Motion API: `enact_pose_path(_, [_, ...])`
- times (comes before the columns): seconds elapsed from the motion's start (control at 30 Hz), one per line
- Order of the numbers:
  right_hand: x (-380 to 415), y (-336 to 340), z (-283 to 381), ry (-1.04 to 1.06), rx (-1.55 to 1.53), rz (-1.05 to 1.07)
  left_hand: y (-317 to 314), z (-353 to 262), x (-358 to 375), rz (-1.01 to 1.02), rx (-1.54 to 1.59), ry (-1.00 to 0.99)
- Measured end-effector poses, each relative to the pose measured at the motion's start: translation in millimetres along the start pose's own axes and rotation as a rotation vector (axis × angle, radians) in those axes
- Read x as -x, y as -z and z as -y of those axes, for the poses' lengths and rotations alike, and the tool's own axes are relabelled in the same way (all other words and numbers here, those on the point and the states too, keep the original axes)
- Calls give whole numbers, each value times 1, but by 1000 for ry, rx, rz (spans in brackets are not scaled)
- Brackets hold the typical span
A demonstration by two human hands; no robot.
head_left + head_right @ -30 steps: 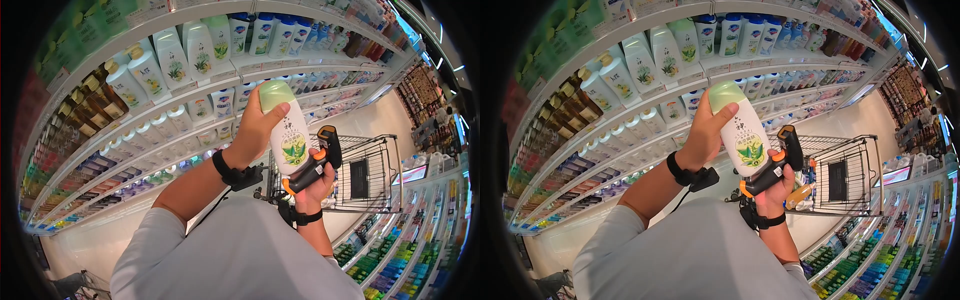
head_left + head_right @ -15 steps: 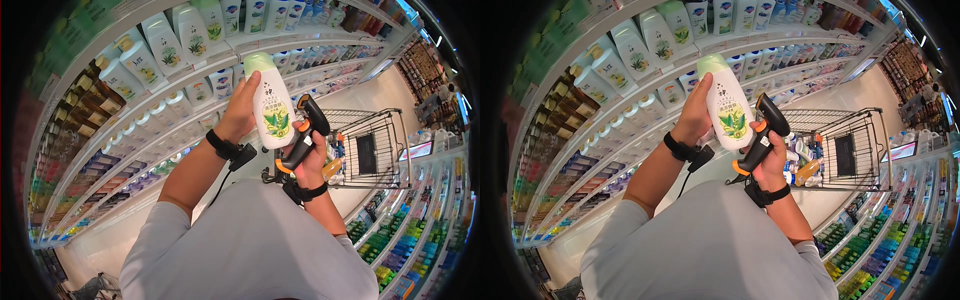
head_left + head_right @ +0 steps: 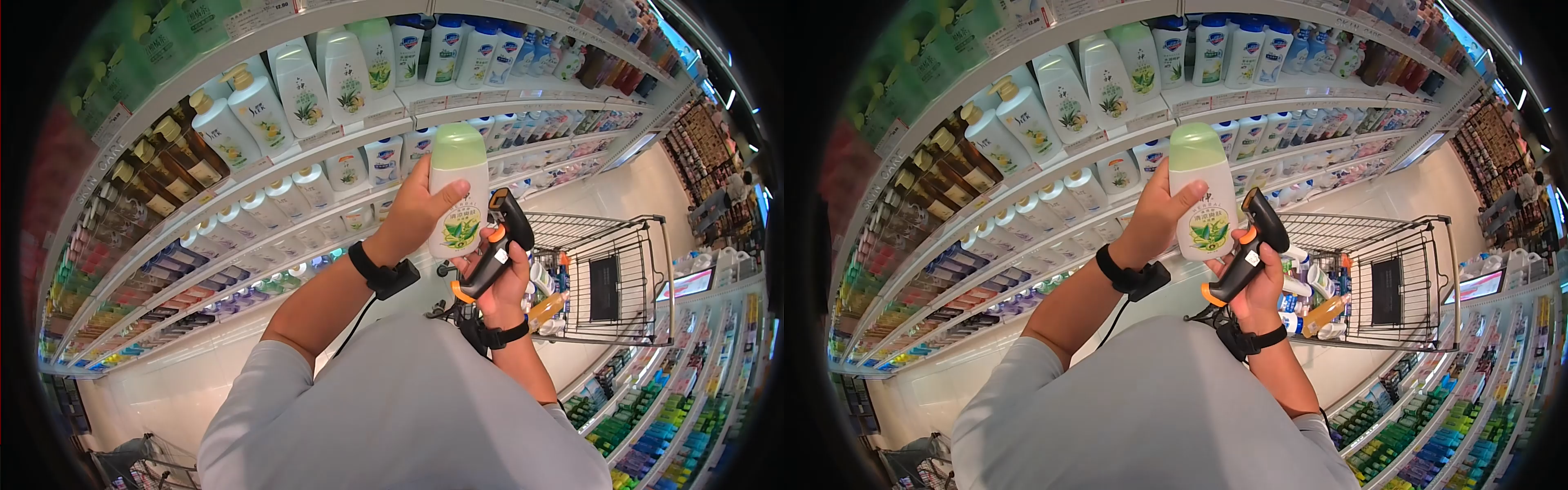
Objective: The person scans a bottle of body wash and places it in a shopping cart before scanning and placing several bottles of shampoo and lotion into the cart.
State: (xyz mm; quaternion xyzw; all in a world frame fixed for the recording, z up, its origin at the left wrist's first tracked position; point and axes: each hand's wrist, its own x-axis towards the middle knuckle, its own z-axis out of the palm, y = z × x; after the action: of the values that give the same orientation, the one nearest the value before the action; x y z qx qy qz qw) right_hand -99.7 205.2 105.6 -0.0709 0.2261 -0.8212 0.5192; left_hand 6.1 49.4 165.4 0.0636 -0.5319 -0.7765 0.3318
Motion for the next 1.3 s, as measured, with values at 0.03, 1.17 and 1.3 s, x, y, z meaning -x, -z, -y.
enact_pose_path(0.03, [-4,6,0,-5,-2,19,0,4,0,-4,-9,-12])
enact_pose_path(1.17, [-272,-79,40,-90,180,213,99,-71,-199,-519,-665,137])
enact_pose_path(1.3, [-294,-92,40,-131,158,217,103,-75,-208,-534,-616,80])
